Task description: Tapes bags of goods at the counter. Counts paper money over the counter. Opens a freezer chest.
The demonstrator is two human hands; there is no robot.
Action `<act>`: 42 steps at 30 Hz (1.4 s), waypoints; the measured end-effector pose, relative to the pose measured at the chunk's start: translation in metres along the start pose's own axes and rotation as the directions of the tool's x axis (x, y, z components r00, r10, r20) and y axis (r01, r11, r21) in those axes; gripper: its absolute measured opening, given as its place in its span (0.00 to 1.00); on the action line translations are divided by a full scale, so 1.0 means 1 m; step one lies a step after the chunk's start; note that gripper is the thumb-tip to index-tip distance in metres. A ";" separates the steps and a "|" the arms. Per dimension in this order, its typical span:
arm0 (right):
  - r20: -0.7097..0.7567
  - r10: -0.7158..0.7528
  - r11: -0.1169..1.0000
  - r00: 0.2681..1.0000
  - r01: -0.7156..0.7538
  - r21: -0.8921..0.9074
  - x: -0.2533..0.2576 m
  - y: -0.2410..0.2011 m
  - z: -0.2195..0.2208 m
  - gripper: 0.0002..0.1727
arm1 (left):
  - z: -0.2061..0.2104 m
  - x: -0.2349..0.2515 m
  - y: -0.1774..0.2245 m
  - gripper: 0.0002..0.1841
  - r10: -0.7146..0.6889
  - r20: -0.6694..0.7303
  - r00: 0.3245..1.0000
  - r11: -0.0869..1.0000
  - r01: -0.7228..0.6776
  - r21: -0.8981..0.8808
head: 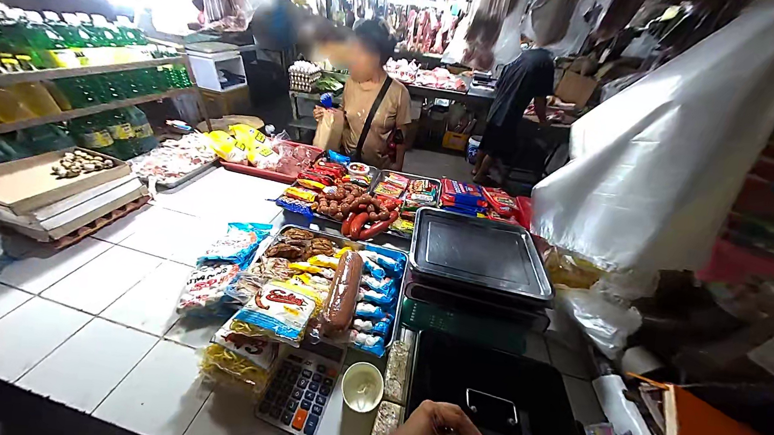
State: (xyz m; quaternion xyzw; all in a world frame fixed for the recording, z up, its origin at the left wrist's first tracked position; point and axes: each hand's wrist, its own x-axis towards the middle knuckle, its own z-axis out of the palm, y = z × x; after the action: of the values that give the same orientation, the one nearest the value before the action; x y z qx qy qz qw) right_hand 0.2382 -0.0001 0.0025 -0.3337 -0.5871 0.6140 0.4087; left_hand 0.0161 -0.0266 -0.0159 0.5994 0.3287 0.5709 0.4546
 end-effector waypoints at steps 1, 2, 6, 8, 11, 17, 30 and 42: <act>-0.021 -0.018 0.998 1.000 0.016 -0.060 0.000 -0.003 0.000 0.09 | 0.000 0.001 -0.001 0.12 -0.002 -0.001 1.000 0.999 0.002 0.035; -0.053 -0.041 0.992 0.998 0.035 -0.121 0.000 -0.005 0.002 0.08 | 0.001 0.001 0.000 0.11 -0.008 -0.011 1.000 0.997 0.009 0.076; -0.137 -0.154 0.969 0.979 0.123 -0.215 -0.006 -0.004 0.014 0.05 | 0.003 -0.002 0.002 0.08 -0.020 -0.017 1.000 0.988 0.023 0.156; -0.170 -0.155 0.970 0.973 0.118 -0.210 -0.013 -0.002 0.018 0.05 | 0.003 -0.004 -0.001 0.08 -0.022 0.014 1.000 0.986 0.019 0.165; -0.203 -0.125 0.986 0.971 0.098 -0.135 -0.023 -0.004 0.016 0.08 | 0.005 -0.001 -0.003 0.08 -0.011 0.103 0.995 0.993 -0.002 0.118; -0.400 -0.382 0.908 0.833 0.258 -0.331 -0.056 -0.020 -0.039 0.05 | 0.004 0.000 0.003 0.31 -0.100 0.106 0.989 0.995 0.098 0.031; -0.717 -0.461 0.708 0.523 -0.271 -0.653 -0.072 0.066 -0.124 0.04 | 0.001 -0.005 0.005 0.17 -0.223 -0.015 0.975 0.973 0.222 -0.057; -0.666 -0.535 0.651 0.520 -0.248 -0.717 -0.053 0.093 -0.155 0.07 | 0.004 -0.009 0.005 0.17 -0.186 -0.056 0.981 0.982 0.187 0.028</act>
State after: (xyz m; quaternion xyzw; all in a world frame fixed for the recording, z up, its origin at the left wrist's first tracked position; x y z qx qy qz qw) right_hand 0.3895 0.0245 -0.1069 -0.6644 -0.5372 0.0358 0.5184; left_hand 0.0179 -0.0374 -0.0144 0.5578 0.4049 0.5362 0.4873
